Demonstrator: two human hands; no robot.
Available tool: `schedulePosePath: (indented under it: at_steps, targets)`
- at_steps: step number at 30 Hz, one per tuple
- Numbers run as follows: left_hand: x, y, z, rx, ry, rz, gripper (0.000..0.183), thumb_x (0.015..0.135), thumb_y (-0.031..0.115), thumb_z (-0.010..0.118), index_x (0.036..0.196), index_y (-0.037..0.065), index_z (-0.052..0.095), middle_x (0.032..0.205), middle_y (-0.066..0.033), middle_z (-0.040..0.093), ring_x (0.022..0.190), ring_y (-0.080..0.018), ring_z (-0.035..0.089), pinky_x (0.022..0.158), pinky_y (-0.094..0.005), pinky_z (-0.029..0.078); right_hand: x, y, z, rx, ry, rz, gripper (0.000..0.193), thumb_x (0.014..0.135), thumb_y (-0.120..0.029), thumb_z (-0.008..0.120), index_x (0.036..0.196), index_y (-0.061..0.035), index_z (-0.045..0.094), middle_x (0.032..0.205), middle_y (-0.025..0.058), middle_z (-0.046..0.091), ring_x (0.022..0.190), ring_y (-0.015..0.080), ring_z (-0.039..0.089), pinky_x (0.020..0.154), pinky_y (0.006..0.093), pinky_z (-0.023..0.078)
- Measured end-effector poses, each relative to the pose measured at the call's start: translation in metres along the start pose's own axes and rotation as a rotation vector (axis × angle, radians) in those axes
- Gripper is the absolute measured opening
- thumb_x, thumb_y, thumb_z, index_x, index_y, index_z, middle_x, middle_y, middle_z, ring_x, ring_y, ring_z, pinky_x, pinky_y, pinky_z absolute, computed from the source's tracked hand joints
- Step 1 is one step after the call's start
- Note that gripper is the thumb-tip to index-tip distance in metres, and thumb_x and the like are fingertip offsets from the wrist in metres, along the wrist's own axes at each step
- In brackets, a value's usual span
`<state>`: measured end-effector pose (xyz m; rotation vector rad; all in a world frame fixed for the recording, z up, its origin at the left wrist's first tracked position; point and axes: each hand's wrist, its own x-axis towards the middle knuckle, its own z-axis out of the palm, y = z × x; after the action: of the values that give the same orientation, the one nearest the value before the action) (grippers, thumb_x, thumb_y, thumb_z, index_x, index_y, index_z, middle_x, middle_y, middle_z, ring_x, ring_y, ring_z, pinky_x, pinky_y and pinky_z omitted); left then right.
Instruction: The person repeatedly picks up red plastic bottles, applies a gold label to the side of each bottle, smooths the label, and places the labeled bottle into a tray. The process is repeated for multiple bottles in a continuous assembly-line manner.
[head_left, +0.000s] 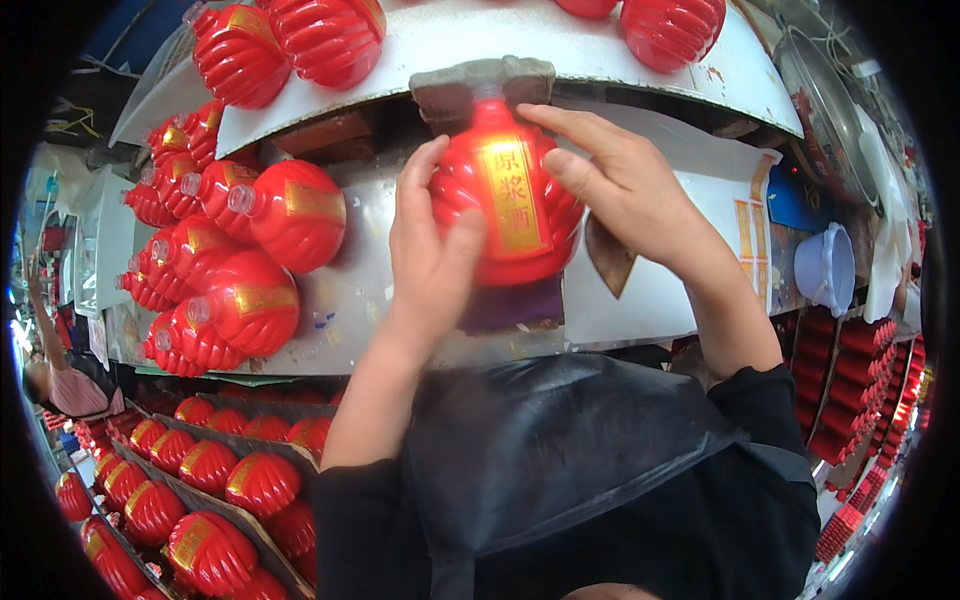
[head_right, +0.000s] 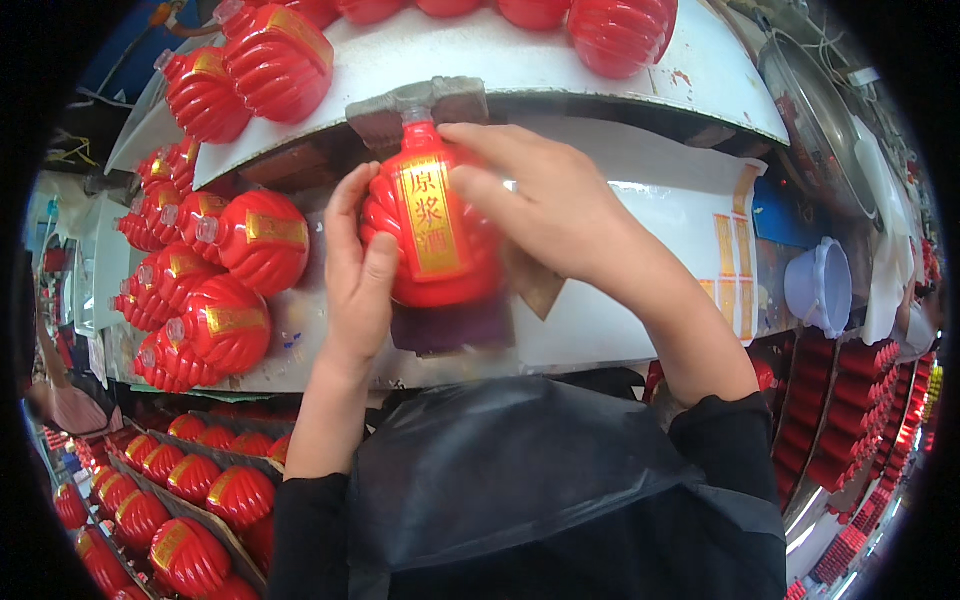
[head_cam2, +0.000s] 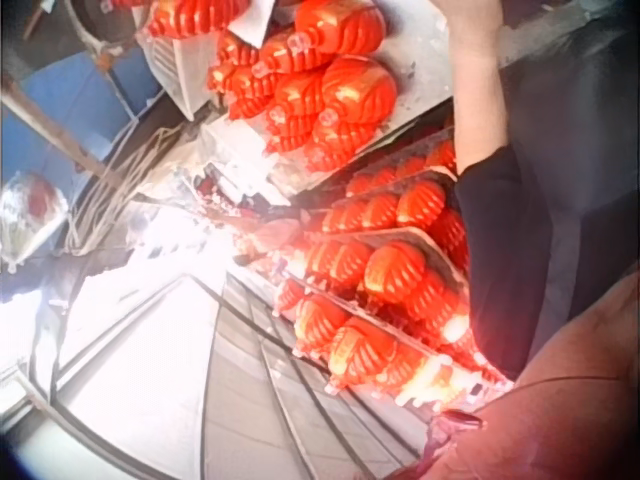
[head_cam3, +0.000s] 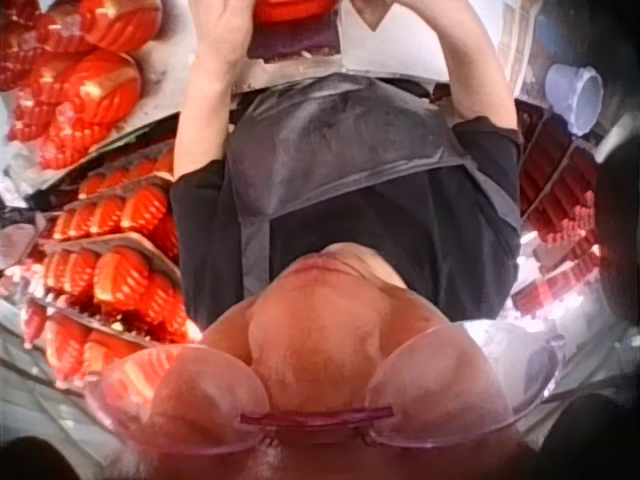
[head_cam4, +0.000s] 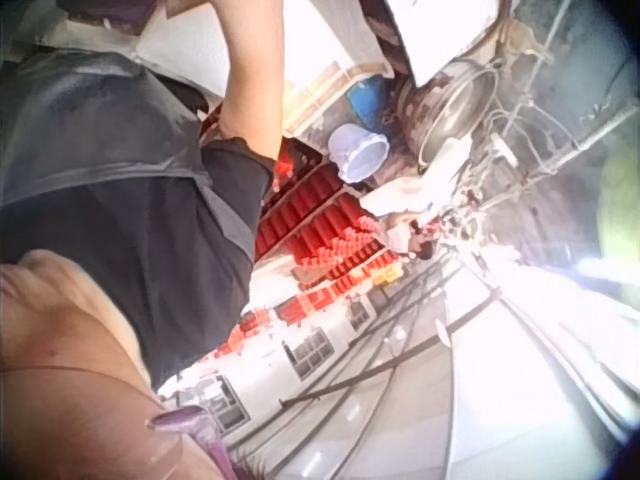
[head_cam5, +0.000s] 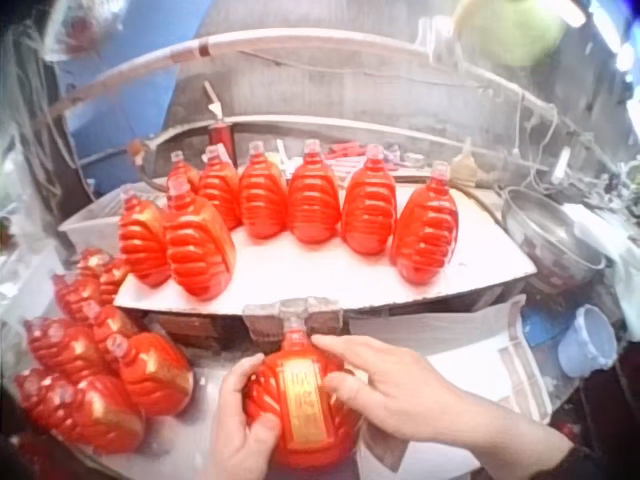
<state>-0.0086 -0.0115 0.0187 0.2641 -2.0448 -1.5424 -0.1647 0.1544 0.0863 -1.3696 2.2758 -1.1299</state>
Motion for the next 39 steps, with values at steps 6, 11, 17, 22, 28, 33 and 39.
schedulePosePath:
  at_steps: [6, 11, 17, 22, 28, 33, 39]
  targets:
    - [-0.003, 0.001, 0.002, -0.149, 0.003, -0.064, 0.066, 0.097, 0.025, 0.064, 0.151, -0.004, 0.041, 0.155, -0.0202, 0.043, 0.144, -0.0301, 0.044, 0.121, -0.0418, 0.034, -0.033, 0.001, 0.007, 0.207, -0.097, 0.252, 0.08, 0.094, -0.035, 0.074, 0.162, -0.0135, 0.039, 0.13, 0.0151, 0.065, 0.079, 0.012, 0.063, 0.072, 0.0287, 0.054]
    - [-0.002, 0.003, 0.004, 0.005, -0.006, -0.025, 0.071, 0.088, 0.022, 0.073, 0.148, -0.003, 0.045, 0.154, -0.0214, 0.043, 0.145, -0.0322, 0.043, 0.121, -0.043, 0.035, -0.036, 0.004, 0.021, 0.168, -0.017, 0.171, 0.087, 0.089, -0.029, 0.079, 0.164, -0.0129, 0.037, 0.14, 0.0194, 0.06, 0.076, 0.0124, 0.062, 0.07, 0.028, 0.054]
    - [-0.003, 0.0, 0.0, -0.017, -0.016, 0.001, 0.063, 0.093, 0.024, 0.068, 0.147, -0.002, 0.048, 0.156, -0.0203, 0.043, 0.146, -0.0318, 0.042, 0.122, -0.0427, 0.032, -0.037, 0.008, 0.021, 0.098, -0.035, 0.162, 0.084, 0.092, -0.03, 0.076, 0.164, -0.0131, 0.035, 0.143, 0.0198, 0.058, 0.078, 0.0117, 0.062, 0.071, 0.0285, 0.055]
    - [-0.001, -0.003, -0.003, -0.152, -0.033, -0.061, 0.056, 0.1, 0.029, 0.061, 0.146, -0.001, 0.049, 0.156, -0.0194, 0.043, 0.148, -0.0306, 0.04, 0.124, -0.0413, 0.028, -0.036, 0.012, 0.019, 0.326, -0.082, 0.238, 0.076, 0.099, -0.029, 0.069, 0.165, -0.0145, 0.034, 0.143, 0.0157, 0.058, 0.08, 0.0109, 0.061, 0.072, 0.0287, 0.055]
    - [0.0, -0.001, -0.002, -0.102, -0.036, -0.032, 0.06, 0.096, 0.031, 0.066, 0.145, -0.001, 0.05, 0.156, -0.0195, 0.042, 0.146, -0.0306, 0.04, 0.123, -0.0413, 0.029, -0.036, 0.011, 0.019, 0.252, -0.065, 0.201, 0.074, 0.1, -0.03, 0.068, 0.165, -0.0143, 0.034, 0.143, 0.016, 0.057, 0.082, 0.011, 0.061, 0.077, 0.0285, 0.055]
    - [0.001, 0.003, 0.002, -0.078, -0.007, -0.066, 0.069, 0.085, 0.026, 0.077, 0.143, 0.0, 0.051, 0.153, -0.0191, 0.043, 0.144, -0.0306, 0.043, 0.121, -0.0425, 0.034, -0.036, 0.005, 0.023, 0.24, -0.05, 0.233, 0.082, 0.093, -0.042, 0.07, 0.16, -0.0073, 0.038, 0.151, 0.0265, 0.051, 0.133, 0.0394, 0.058, 0.109, 0.0411, 0.047]
    - [0.001, 0.006, 0.006, -0.004, 0.019, -0.058, 0.072, 0.077, 0.02, 0.082, 0.14, 0.002, 0.052, 0.15, -0.0186, 0.045, 0.142, -0.032, 0.045, 0.119, -0.0435, 0.037, -0.036, 0.004, 0.024, 0.181, -0.026, 0.205, 0.086, 0.09, -0.043, 0.072, 0.159, -0.0055, 0.038, 0.15, 0.0276, 0.052, 0.134, 0.0406, 0.057, 0.109, 0.042, 0.048]
